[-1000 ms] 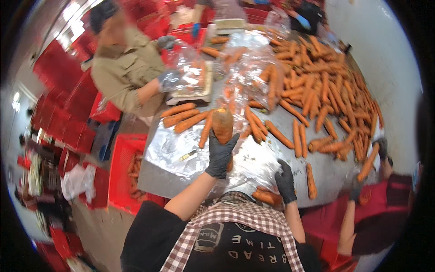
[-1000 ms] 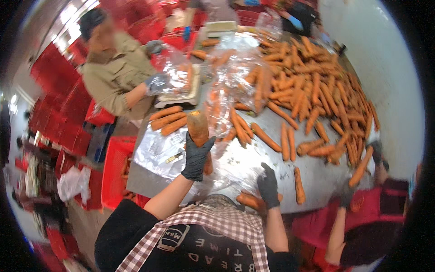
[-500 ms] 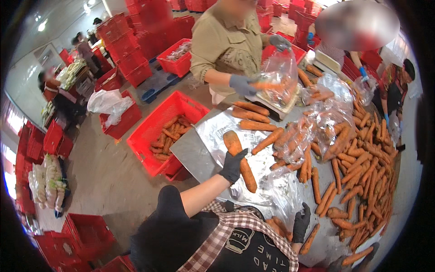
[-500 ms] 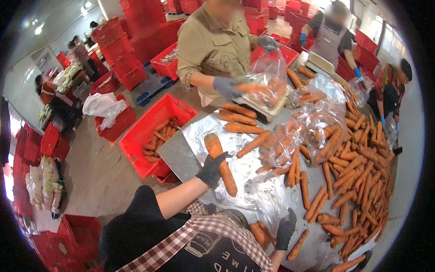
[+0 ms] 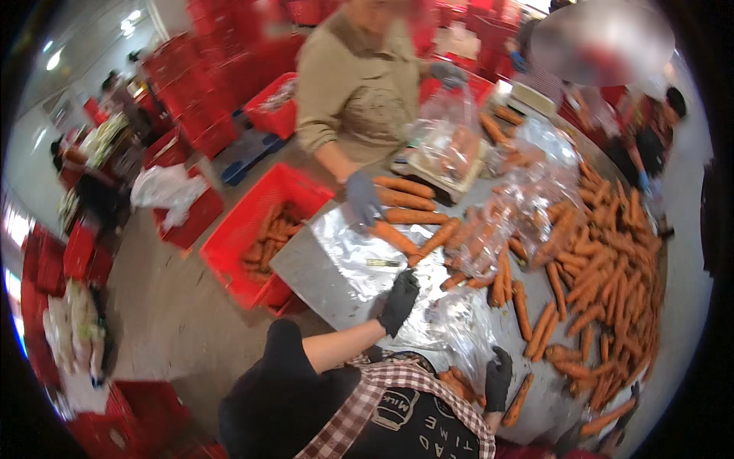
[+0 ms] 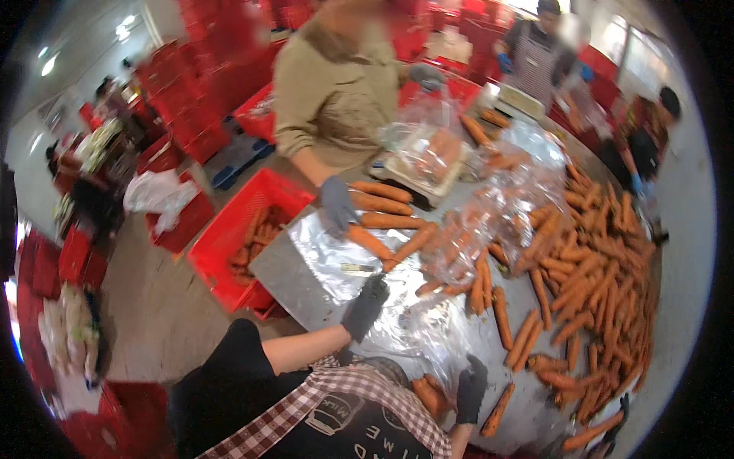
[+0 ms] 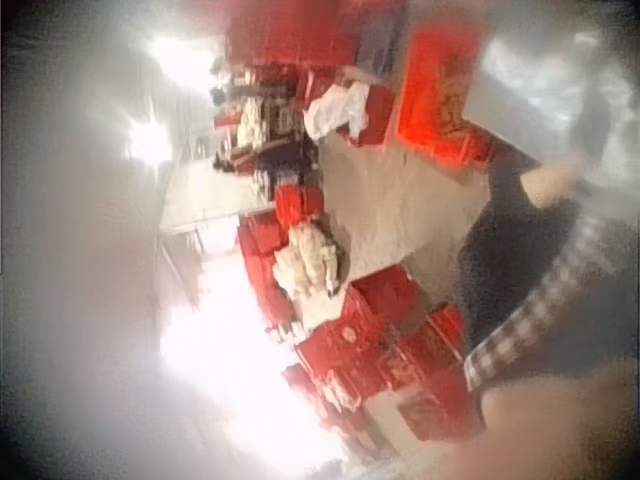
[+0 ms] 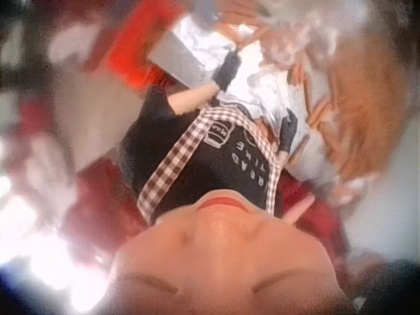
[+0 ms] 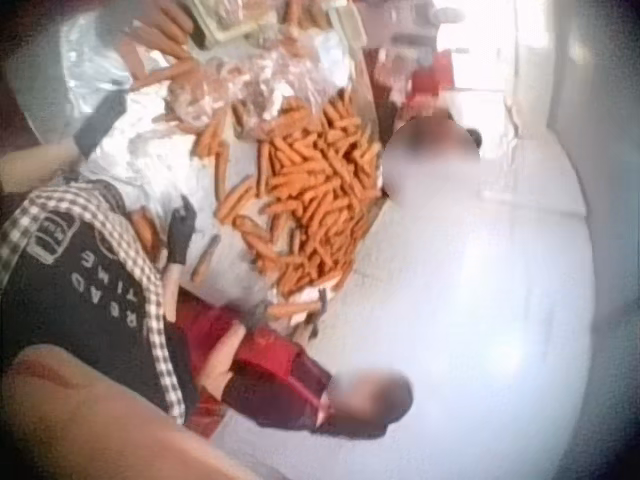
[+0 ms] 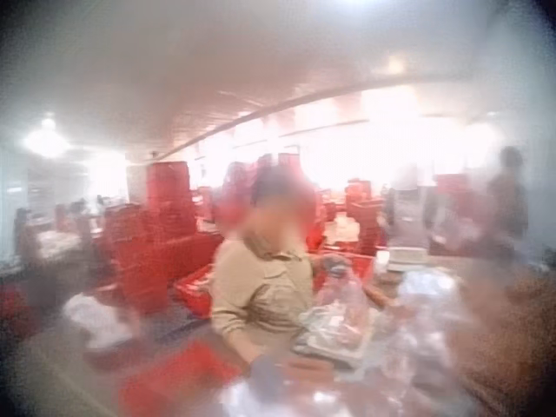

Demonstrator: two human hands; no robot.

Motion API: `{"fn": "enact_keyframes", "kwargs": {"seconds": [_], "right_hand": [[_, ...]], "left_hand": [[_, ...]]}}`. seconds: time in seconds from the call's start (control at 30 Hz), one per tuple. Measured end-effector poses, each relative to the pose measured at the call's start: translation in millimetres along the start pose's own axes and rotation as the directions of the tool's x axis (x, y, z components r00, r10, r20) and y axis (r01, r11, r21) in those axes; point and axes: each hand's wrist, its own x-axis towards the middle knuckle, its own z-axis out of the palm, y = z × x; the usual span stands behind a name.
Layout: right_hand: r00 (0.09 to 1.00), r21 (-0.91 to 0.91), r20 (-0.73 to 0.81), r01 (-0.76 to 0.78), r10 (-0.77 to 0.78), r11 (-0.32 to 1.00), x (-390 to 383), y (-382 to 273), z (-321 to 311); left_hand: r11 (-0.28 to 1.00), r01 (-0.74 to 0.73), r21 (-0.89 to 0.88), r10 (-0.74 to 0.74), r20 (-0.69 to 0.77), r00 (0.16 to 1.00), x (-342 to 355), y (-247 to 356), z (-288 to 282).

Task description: The person picks carrots from a large pile on a metal table and places them into clear plastic bags. They work alongside other people who are also sorting and bagging carrots. The person wears black gloves and a checkered apron.

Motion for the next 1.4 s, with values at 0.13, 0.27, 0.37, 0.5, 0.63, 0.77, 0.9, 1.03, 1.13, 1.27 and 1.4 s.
{"fn": "enact_keyframes", "kwargs": {"seconds": [0.13,0.27,0.37,0.5,0.63,0.77,0.9,1.03,1.13,1.27,1.4], "right_hand": [[0.961,-0.075,0.277,0.029,-0.007,0.997,3,1,-4],[0.856,-0.03,0.516,0.016,0.001,0.999,16,13,-18],[0.872,0.004,0.453,-0.209,0.185,0.978,27,2,-46],[0.913,0.418,0.144,-0.405,0.381,0.813,66,38,-74],[0.843,0.326,-0.457,-0.139,0.284,0.935,147,68,-107],[0.695,0.12,-0.683,-0.195,0.224,0.973,239,119,-135],[0.63,0.015,-0.728,-0.379,0.27,0.925,301,185,-135],[0.704,-0.015,-0.66,-0.359,0.26,0.933,314,173,-141],[0.761,-0.128,-0.568,-0.457,0.313,0.88,293,137,-152],[0.855,0.539,-0.179,-0.328,0.486,0.776,233,61,-158],[0.941,0.693,-0.218,-0.038,0.26,0.72,149,13,-96]], "left_hand": [[0.817,-0.539,0.206,0.227,0.743,0.629,-41,39,42],[0.48,-0.876,0.042,0.158,0.978,0.134,-37,8,52],[0.518,-0.813,0.266,-0.143,0.964,0.224,-39,5,57],[0.611,-0.728,0.311,-0.247,0.949,0.198,-32,1,48],[0.635,-0.691,0.344,-0.392,0.915,0.096,-10,-35,41],[0.792,-0.194,0.579,-0.593,0.805,-0.023,4,-7,54],[0.791,-0.247,0.56,-0.581,0.814,-0.012,8,97,101],[0.854,-0.377,0.359,-0.351,0.932,0.092,15,101,104],[0.824,-0.241,0.513,-0.513,0.856,0.067,23,102,110],[0.9,-0.109,0.422,-0.415,0.906,0.088,21,87,105],[0.871,0.311,0.379,-0.482,0.78,0.398,16,78,131]]}}
